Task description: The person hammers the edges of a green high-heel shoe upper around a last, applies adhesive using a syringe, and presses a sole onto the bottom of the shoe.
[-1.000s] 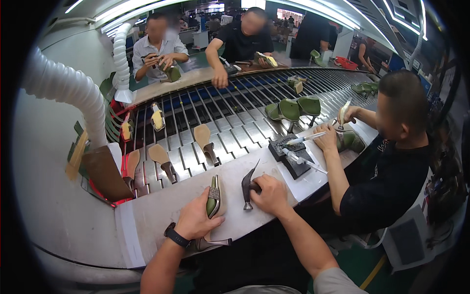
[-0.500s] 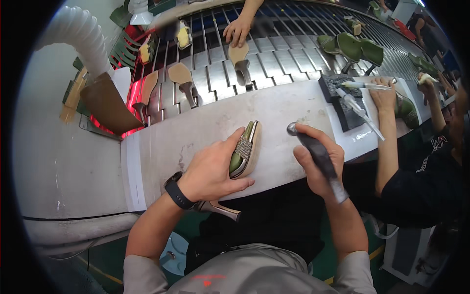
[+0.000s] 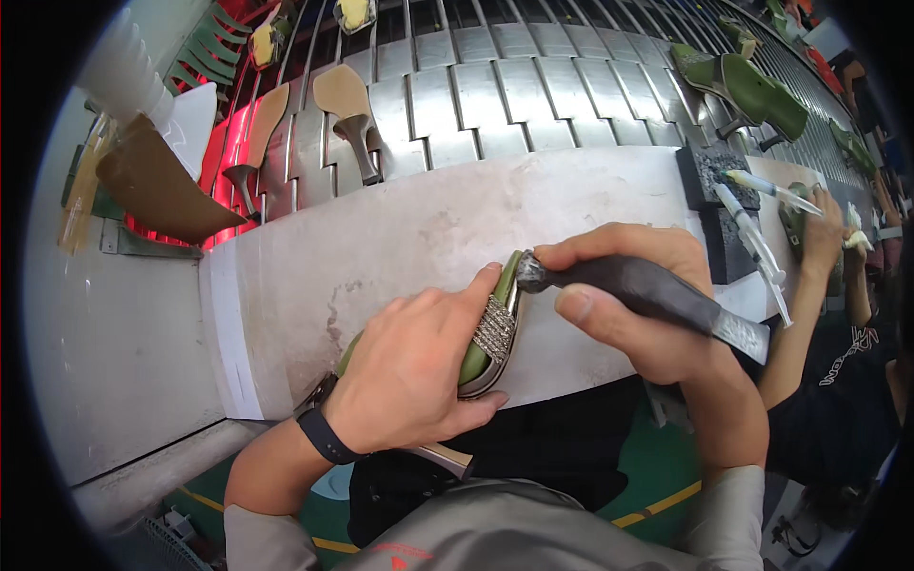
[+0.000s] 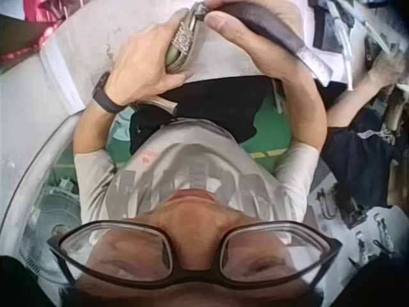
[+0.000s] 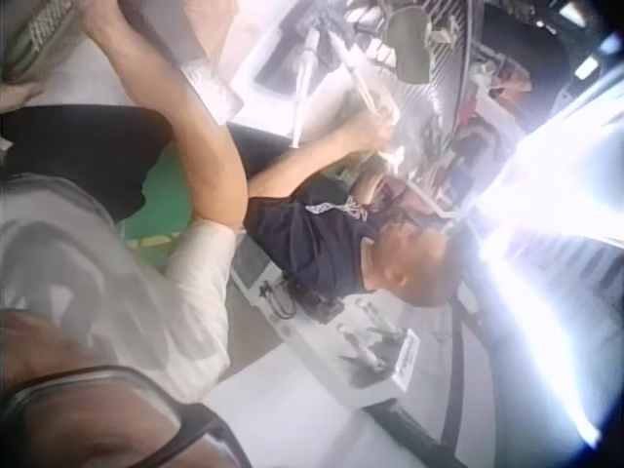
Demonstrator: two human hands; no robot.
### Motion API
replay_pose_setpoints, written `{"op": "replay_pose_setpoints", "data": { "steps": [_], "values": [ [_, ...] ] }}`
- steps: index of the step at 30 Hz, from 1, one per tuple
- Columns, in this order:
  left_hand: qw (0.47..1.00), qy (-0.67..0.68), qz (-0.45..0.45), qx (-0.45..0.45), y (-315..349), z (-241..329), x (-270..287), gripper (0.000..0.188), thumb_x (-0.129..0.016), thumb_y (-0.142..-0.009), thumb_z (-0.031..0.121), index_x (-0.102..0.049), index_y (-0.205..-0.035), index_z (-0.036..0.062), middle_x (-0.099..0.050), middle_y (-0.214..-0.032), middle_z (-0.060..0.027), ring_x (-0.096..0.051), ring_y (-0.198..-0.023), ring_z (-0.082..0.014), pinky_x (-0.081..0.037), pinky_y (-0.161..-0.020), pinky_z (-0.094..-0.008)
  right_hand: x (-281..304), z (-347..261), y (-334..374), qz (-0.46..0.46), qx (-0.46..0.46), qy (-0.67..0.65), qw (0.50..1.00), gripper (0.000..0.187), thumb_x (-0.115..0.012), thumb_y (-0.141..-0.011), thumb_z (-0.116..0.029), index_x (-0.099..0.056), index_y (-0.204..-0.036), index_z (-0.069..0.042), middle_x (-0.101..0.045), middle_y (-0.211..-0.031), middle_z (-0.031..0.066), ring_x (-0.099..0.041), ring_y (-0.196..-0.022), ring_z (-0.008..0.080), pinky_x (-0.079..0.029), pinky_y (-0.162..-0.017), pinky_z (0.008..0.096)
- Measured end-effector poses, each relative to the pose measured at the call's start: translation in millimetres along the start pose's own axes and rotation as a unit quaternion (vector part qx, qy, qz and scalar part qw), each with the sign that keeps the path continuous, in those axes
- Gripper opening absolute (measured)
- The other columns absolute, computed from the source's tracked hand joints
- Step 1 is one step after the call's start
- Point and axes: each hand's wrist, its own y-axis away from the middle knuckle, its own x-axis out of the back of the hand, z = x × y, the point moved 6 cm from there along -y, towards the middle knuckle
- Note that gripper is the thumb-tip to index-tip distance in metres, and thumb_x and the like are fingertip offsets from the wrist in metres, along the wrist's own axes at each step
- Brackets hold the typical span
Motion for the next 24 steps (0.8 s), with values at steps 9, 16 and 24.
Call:
{"op": "replay_pose_setpoints", "data": {
  "steps": [9,16,24],
  "values": [
    [1.000,0.006,0.017,-0.011,1,-1,5,0.114,-0.095,-0.064,0.024,-0.038,-0.159,-0.0033,-0.064,-0.106,-0.0190,-0.063,-0.095,-0.0416,-0.052,-0.084,-0.0489,-8,-20,-10,-0.079,0.145,0.127,0.978,0.030,-0.089,-0.082,-0.017,-0.078,-0.105,-0.001,-0.078,-0.089,0.0127,-0.077,-0.075,0.0215,-0.058,-0.067,0.0302],
    [0.999,0.015,0.032,-0.021,6,-4,6,0.112,-0.094,-0.065,0.023,-0.038,-0.159,-0.0032,-0.063,-0.103,-0.0184,-0.063,-0.093,-0.0414,-0.051,-0.082,-0.0491,-17,-18,-5,-0.113,0.144,0.105,0.977,0.031,-0.089,-0.082,-0.017,-0.078,-0.107,-0.001,-0.079,-0.093,0.0126,-0.077,-0.080,0.0228,-0.059,-0.072,0.0307],
    [0.998,0.012,0.047,-0.033,11,-6,6,0.110,-0.093,-0.065,0.023,-0.040,-0.158,-0.0044,-0.064,-0.102,-0.0183,-0.064,-0.092,-0.0409,-0.052,-0.083,-0.0483,-26,1,21,-0.088,0.055,-0.031,0.994,0.031,-0.085,-0.085,-0.013,-0.076,-0.110,0.003,-0.079,-0.104,0.0197,-0.079,-0.094,0.0261,-0.062,-0.084,0.0341]
  ]
}}
